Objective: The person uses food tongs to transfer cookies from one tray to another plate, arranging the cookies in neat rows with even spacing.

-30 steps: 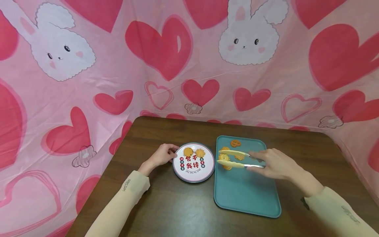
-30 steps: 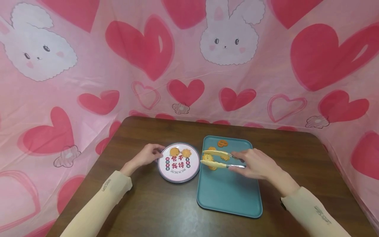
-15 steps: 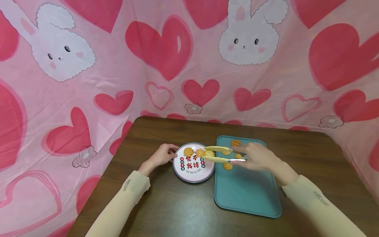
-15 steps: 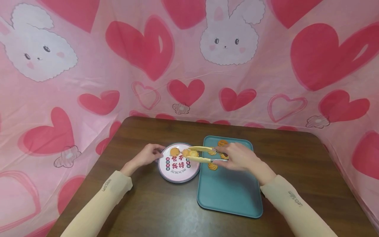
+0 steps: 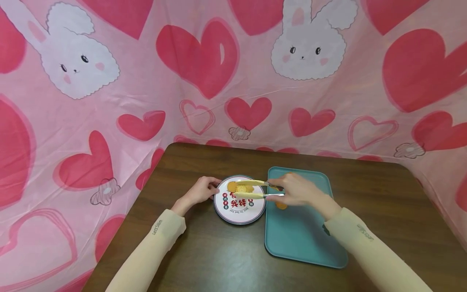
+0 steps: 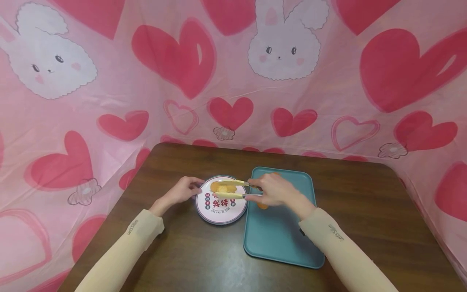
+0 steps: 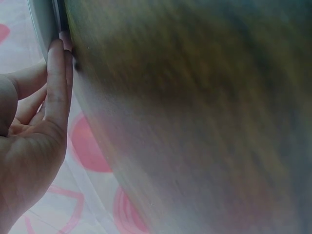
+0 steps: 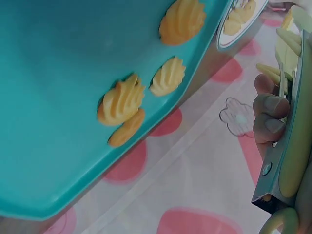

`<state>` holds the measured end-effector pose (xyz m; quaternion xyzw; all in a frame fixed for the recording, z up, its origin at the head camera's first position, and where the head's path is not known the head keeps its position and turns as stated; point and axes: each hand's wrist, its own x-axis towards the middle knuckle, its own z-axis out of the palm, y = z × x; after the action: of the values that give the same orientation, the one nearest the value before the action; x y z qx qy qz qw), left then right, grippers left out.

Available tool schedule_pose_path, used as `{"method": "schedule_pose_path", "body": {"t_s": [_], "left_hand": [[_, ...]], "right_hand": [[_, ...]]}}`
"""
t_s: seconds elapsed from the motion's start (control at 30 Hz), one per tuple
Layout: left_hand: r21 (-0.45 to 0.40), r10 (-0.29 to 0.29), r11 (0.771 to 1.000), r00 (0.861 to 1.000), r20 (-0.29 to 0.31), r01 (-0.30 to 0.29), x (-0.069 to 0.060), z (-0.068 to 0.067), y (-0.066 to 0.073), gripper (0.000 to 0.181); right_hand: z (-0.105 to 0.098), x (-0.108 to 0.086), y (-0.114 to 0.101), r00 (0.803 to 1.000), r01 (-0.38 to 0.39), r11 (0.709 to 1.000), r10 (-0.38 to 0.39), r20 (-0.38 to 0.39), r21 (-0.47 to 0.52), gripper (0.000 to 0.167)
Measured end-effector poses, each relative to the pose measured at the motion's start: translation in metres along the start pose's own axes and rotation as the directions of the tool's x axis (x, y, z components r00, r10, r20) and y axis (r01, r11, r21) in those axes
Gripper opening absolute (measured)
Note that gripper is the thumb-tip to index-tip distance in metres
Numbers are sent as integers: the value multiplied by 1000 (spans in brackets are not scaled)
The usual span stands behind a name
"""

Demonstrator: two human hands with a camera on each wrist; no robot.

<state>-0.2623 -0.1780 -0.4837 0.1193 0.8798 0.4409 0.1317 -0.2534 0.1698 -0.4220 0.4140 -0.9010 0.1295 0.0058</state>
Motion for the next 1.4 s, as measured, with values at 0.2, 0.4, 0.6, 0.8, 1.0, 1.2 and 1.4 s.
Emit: {"method": "schedule_pose_path", "body": {"t_s": [0.2,0.4,0.6,0.8,1.0,1.2,1.4], "left_hand": [[-1,-3,1000,1000,2,3,1,0,0,37],[3,-2,1000,1000,0,2,1,0,-1,37],[-2,-2,1000,1000,-2,2,1,0,-2,37],[-3,7,1000,1000,-2,-7,1,0,-1,36],[-6,13,1000,1000,-1,-13,1,0,0,36],[-12,-10,1000,1000,6,10,2,0,-1,37],[-17,-15,1000,1000,12,16,1,0,-1,37]], "right_hand": [[10,12,-4,998,-35,999,35,42,10,58],[19,22,-8,998,-27,999,25,63,32,58],[27,30,-11,997,-22,998,18,78,58,56],[32,35,-15,993,-55,994,45,113,90,56],[38,39,-17,992,-64,995,55,115,74,56],[42,41,-20,991,-72,995,64,120,62,58],[45,41,-22,988,-93,994,86,128,50,58]]}}
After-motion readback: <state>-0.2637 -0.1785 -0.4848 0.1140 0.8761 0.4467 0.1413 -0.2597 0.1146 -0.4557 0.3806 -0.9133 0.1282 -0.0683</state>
